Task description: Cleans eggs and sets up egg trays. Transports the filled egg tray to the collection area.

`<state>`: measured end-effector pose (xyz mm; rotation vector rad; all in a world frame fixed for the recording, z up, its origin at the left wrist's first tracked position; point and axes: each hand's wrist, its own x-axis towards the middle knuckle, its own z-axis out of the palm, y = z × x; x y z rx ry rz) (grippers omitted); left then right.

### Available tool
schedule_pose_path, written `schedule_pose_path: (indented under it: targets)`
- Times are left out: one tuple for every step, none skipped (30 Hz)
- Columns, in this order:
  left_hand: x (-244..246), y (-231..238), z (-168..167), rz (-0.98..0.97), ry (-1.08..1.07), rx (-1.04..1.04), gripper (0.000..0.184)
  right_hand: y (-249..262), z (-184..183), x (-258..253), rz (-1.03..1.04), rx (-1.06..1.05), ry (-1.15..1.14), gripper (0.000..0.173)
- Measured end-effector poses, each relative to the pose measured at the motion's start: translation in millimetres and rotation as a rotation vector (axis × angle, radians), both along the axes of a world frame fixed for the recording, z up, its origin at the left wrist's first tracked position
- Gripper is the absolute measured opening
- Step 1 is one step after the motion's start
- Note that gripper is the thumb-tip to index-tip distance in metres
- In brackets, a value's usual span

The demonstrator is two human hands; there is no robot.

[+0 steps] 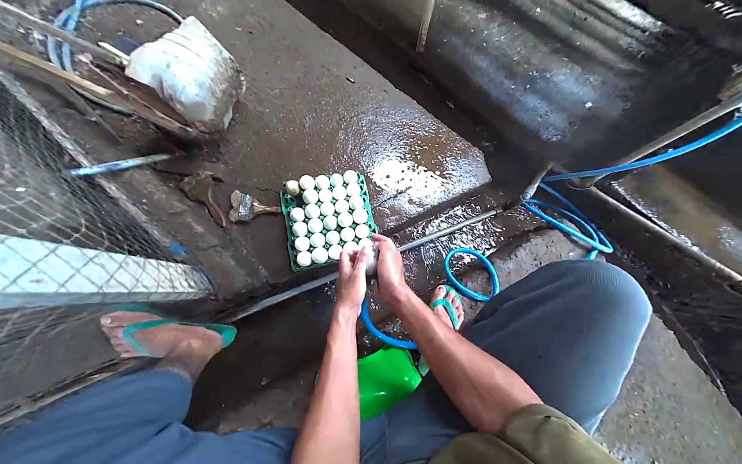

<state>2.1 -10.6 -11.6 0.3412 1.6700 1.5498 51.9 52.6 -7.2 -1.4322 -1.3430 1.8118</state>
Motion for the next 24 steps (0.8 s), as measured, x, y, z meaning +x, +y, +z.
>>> schedule_pose_path:
  targets:
    - [-1, -1, -1, -0.005, 0.017, 0.033, 0.041, -7, 6, 2, 0.067, 0.124, -0.022, 0.041]
    - [-1, -2, 0, -0.008, 0.031, 0.052, 0.045, -13, 9, 2, 0.140, 0.237, -0.030, 0.039]
    - [0, -4, 2, -0.017, 0.038, 0.054, 0.049, -16, 8, 1, 0.163, 0.316, -0.019, 0.037]
    - [0, -5, 5, -0.037, 0.048, 0.035, 0.051, -14, 5, -1, 0.149, 0.320, -0.008, 0.035]
    - [1, -5, 4, -0.064, 0.059, 0.005, 0.053, -9, 3, -2, 0.120, 0.255, -0.014, 0.035]
    - [2, -4, 2, -0.081, 0.075, -0.017, 0.053, -2, 0, -4, 0.075, 0.179, -0.030, 0.037]
    - [4, -2, 0, -0.082, 0.088, -0.024, 0.053, 1, -3, -6, 0.033, 0.136, -0.048, 0.037]
    - [5, -1, 1, -0.070, 0.074, -0.016, 0.053, -1, -1, -5, 0.037, 0.146, -0.060, 0.039]
    - [6, 0, 4, -0.045, 0.048, -0.006, 0.054, -6, 2, -4, 0.070, 0.207, -0.053, 0.039]
    - [6, -1, 9, -0.022, 0.014, -0.006, 0.057, -12, 6, -2, 0.119, 0.257, -0.024, 0.038]
    - [7, -4, 14, -0.012, -0.027, -0.018, 0.060, -14, 7, -1, 0.149, 0.290, 0.001, 0.034]
    - [6, -5, 15, -0.028, -0.047, -0.034, 0.064, -8, 7, -1, 0.165, 0.276, 0.009, 0.031]
    - [5, -4, 13, -0.037, -0.046, -0.054, 0.067, 0, 7, -2, 0.153, 0.219, 0.020, 0.032]
    - [7, -1, 8, -0.021, -0.022, -0.072, 0.071, 6, 3, -4, 0.108, 0.149, 0.038, 0.034]
    - [9, 0, 3, -0.014, -0.010, -0.069, 0.073, 7, 0, -5, 0.062, 0.097, 0.041, 0.035]
    - [9, -1, 3, -0.021, -0.020, -0.057, 0.074, 4, -1, -5, 0.055, 0.101, 0.031, 0.036]
    - [8, -1, 3, -0.002, -0.015, -0.039, 0.075, -4, 0, -5, 0.076, 0.150, 0.025, 0.035]
    - [8, -1, 3, 0.018, -0.010, -0.020, 0.076, -8, 2, -2, 0.132, 0.184, 0.031, 0.036]
    - [7, -2, 4, 0.014, -0.012, -0.011, 0.076, -8, 2, -1, 0.165, 0.188, 0.035, 0.036]
    - [7, -2, 3, 0.009, -0.012, -0.022, 0.077, -3, 0, -2, 0.160, 0.146, 0.043, 0.040]
    - [8, 0, 2, 0.010, -0.001, -0.034, 0.076, 4, -4, -4, 0.119, 0.099, 0.056, 0.044]
    - [10, 3, -1, 0.029, 0.018, -0.048, 0.074, 10, -7, -5, 0.084, 0.055, 0.051, 0.047]
    - [11, 1, 0, 0.023, 0.006, -0.038, 0.073, 10, -7, -5, 0.073, 0.044, 0.034, 0.049]
    - [11, 0, 1, 0.030, -0.002, -0.030, 0.073, 4, -5, -5, 0.084, 0.083, 0.014, 0.047]
